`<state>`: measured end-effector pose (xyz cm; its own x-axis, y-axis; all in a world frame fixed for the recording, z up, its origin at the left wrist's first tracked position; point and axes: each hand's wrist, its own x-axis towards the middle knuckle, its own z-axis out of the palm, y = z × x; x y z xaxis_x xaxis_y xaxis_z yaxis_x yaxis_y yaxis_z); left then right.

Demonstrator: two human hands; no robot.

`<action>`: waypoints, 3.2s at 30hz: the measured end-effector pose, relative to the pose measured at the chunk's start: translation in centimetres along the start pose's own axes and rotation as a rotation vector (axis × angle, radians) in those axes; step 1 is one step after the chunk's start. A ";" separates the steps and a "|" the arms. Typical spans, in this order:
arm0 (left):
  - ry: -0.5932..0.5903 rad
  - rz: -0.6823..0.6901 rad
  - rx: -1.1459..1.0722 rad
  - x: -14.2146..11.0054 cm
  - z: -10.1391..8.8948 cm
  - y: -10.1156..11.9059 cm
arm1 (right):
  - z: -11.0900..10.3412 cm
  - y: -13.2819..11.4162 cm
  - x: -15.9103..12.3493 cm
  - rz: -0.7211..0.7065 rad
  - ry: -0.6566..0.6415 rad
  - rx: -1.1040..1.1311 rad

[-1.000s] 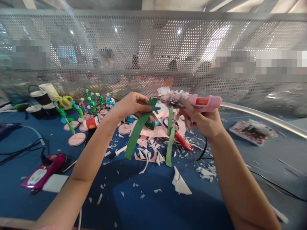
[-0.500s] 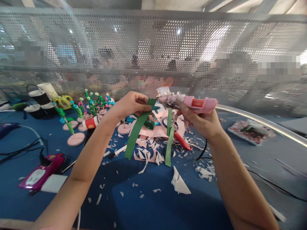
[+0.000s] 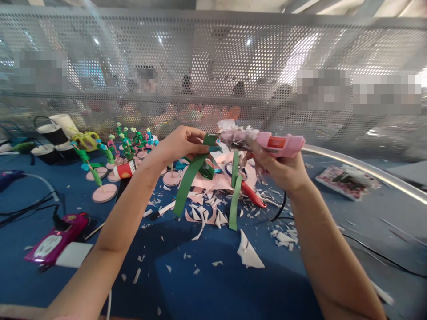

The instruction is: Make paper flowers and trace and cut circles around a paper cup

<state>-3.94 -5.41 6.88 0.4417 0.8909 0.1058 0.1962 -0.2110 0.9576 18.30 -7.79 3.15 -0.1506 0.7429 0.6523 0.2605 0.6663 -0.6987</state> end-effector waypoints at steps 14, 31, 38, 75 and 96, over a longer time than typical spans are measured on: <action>-0.020 0.025 0.029 0.1 0.0 -0.3 | 0.3 -0.7 0.0 -0.016 -0.036 0.014; 0.008 0.016 0.040 -0.1 0.0 0.0 | 0.3 -1.0 0.0 0.000 -0.011 0.056; -0.002 0.025 0.032 0.0 -0.3 -0.2 | -0.4 0.3 0.0 -0.028 -0.002 0.010; -0.028 0.040 -0.023 0.0 -0.2 -0.3 | 0.2 -0.6 0.0 -0.080 -0.030 -0.047; 0.004 0.062 0.028 0.1 -0.1 -0.3 | 0.1 -0.4 0.0 -0.197 -0.065 -0.222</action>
<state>-4.06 -5.22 6.59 0.4506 0.8772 0.1658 0.1931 -0.2771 0.9413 18.10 -8.04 3.45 -0.2774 0.6082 0.7437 0.4217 0.7726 -0.4746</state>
